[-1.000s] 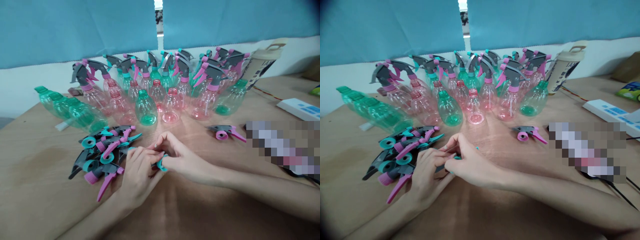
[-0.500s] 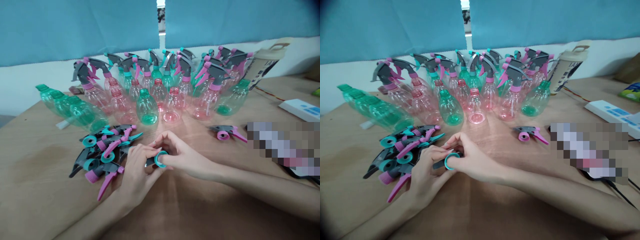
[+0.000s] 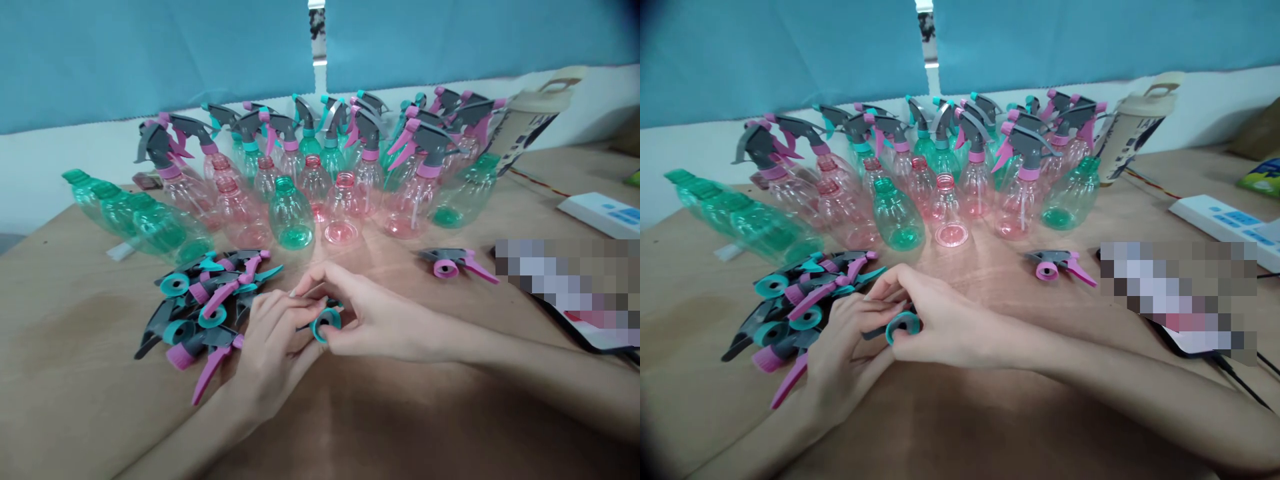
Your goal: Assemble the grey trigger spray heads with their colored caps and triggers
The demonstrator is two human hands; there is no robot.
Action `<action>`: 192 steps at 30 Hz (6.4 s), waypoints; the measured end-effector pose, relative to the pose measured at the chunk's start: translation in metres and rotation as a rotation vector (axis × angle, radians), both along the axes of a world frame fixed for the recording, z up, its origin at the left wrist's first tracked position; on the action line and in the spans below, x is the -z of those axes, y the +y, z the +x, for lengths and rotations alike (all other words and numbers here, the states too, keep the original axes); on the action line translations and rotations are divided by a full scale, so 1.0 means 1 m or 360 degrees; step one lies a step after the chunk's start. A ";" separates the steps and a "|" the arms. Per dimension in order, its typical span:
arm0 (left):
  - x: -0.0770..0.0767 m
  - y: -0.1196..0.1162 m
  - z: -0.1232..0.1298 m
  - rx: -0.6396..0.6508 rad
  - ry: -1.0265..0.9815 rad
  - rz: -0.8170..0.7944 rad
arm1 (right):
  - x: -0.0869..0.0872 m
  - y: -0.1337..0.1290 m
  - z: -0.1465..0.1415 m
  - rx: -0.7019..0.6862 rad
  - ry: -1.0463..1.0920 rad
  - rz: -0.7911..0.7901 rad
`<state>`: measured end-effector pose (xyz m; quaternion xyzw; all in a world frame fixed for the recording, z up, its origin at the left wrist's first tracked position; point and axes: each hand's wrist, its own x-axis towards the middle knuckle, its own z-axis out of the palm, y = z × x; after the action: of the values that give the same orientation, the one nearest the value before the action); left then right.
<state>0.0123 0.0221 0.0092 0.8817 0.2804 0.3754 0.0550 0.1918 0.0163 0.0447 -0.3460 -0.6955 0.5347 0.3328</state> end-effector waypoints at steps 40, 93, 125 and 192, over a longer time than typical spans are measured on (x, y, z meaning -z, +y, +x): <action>0.000 0.007 0.004 -0.0341 0.0256 0.0245 | 0.018 -0.009 -0.015 0.0894 -0.1001 0.1062; 0.006 -0.002 0.011 -0.0290 -0.0105 -0.0690 | -0.024 0.005 0.024 0.0059 -0.0729 0.0783; 0.001 -0.003 0.010 -0.0186 -0.0028 -0.0425 | -0.022 -0.004 0.023 0.0020 -0.0922 0.0827; 0.013 -0.021 0.038 -0.0008 0.0061 -0.0633 | -0.073 -0.018 0.060 0.0363 -0.1148 0.0979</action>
<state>0.0506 0.0010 -0.0042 0.8598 0.3523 0.2959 0.2217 0.2516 -0.0013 0.1172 -0.4688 -0.8499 0.1107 0.2138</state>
